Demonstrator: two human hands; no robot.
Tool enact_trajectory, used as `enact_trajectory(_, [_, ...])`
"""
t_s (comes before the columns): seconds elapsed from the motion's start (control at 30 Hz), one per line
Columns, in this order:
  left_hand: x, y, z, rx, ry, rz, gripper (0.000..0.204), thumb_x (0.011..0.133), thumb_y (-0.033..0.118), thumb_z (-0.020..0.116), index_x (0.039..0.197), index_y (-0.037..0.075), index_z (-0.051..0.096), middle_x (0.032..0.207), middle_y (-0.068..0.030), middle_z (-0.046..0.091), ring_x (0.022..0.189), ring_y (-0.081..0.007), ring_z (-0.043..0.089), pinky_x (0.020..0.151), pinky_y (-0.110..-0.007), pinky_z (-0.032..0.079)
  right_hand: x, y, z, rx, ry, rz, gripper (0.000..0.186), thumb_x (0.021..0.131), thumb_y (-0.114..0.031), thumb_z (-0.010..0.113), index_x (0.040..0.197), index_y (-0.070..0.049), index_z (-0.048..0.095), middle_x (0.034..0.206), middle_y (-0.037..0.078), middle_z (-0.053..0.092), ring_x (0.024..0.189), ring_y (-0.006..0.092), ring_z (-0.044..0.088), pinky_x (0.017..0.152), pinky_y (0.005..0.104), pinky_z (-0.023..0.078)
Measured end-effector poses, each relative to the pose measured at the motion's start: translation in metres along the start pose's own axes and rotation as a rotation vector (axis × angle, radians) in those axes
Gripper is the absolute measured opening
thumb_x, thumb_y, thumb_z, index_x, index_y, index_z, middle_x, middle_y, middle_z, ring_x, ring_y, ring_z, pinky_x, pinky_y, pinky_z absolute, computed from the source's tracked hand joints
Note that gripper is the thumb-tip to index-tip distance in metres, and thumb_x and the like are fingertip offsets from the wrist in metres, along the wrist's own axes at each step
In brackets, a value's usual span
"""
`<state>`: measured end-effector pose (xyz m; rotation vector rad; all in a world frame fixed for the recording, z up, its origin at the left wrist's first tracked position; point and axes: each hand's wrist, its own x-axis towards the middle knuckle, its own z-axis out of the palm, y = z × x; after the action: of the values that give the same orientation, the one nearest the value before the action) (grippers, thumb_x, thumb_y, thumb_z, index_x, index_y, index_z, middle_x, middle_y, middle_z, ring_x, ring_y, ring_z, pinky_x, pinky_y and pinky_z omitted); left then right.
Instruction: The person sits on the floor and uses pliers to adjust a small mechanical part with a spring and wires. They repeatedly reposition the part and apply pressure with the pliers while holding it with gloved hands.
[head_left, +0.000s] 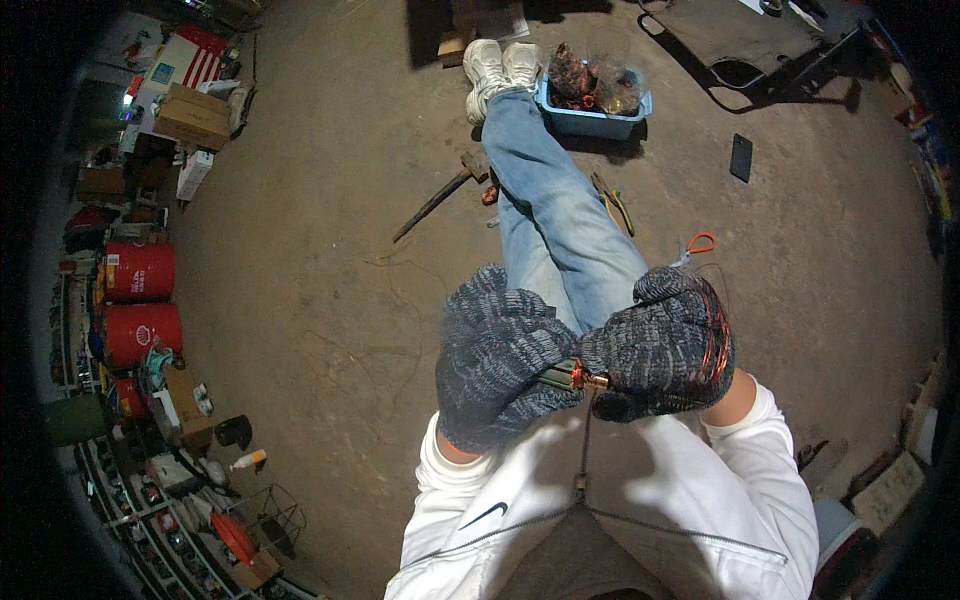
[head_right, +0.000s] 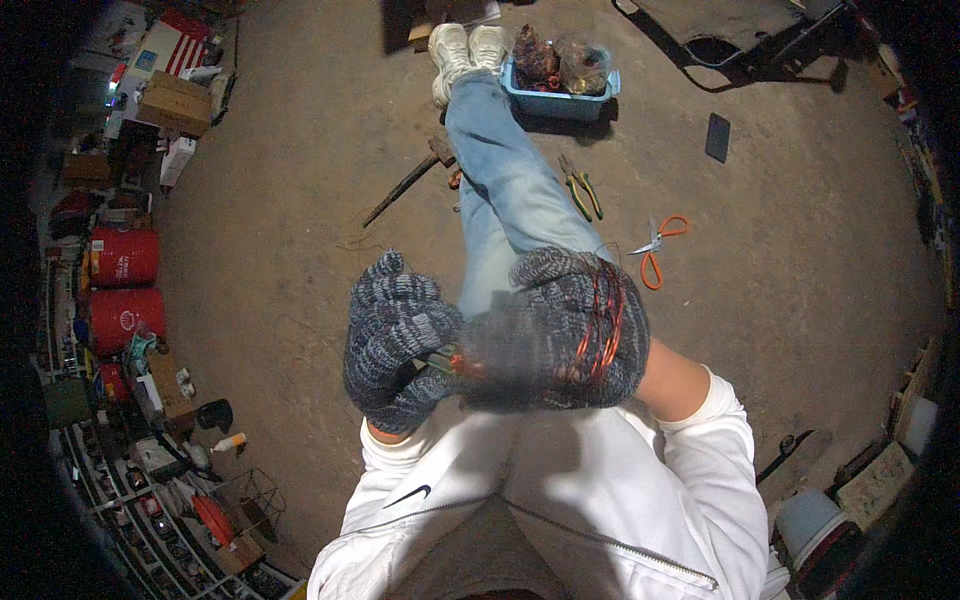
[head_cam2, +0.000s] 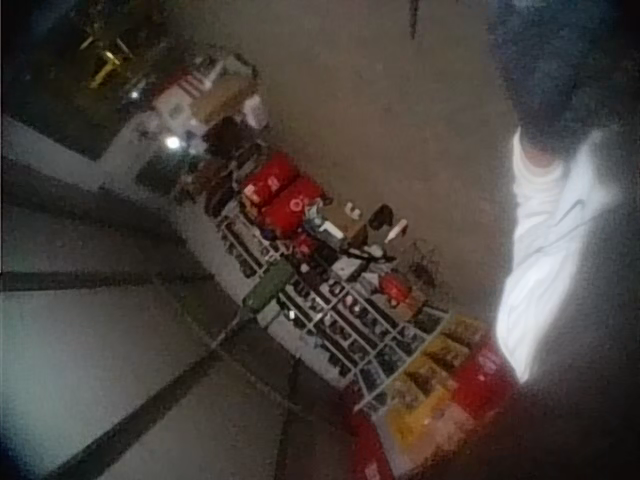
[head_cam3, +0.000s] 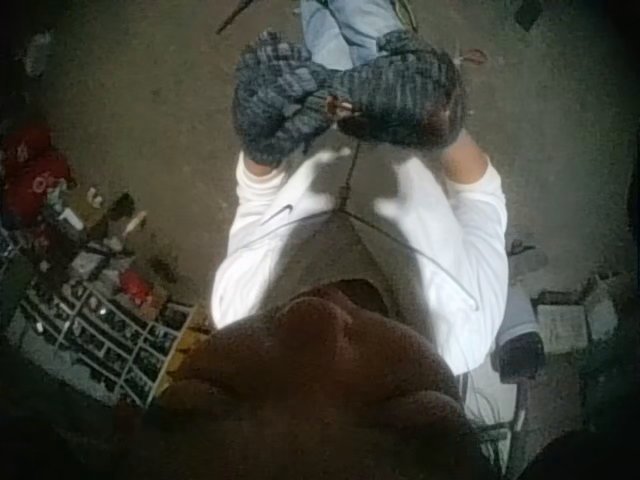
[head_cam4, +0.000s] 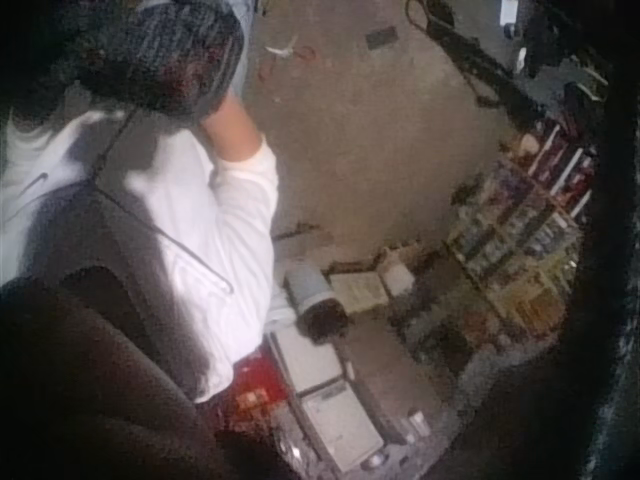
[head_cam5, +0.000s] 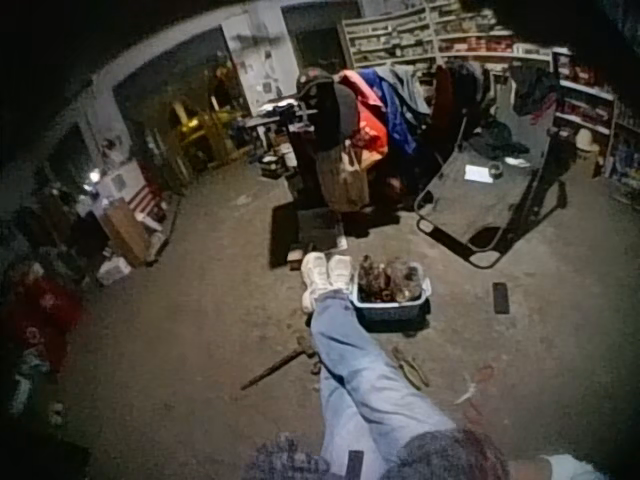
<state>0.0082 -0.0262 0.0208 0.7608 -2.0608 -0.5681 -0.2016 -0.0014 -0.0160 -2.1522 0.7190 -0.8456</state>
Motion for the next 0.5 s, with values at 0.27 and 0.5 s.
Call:
enact_trajectory(0.27, [-0.001, 0.001, 0.002, 0.030, 0.048, -0.003, 0.031, 0.064, 0.030, 0.070, 0.082, 0.006, 0.063, 0.079, -0.0108, 0.060, 0.081, -0.0290, 0.057, 0.093, -0.050, 0.030, 0.003, 0.013, 0.009, 0.578, 0.220, 0.062, 0.044, 0.070, -0.023, 0.068, 0.110, -0.010, 0.055, 0.107, 0.005, 0.055, 0.097, 0.0186, 0.051, 0.087, 0.0325, 0.035])
enact_trajectory(0.5, [-0.002, 0.001, 0.003, 0.020, 0.053, -0.003, 0.029, 0.063, 0.028, 0.071, 0.082, 0.008, 0.063, 0.079, -0.0103, 0.060, 0.081, -0.0285, 0.057, 0.094, -0.050, 0.030, -0.003, 0.013, 0.009, 0.555, 0.111, 0.025, 0.047, 0.074, -0.015, 0.066, 0.117, -0.006, 0.052, 0.119, 0.008, 0.051, 0.110, 0.0203, 0.047, 0.099, 0.0329, 0.032])
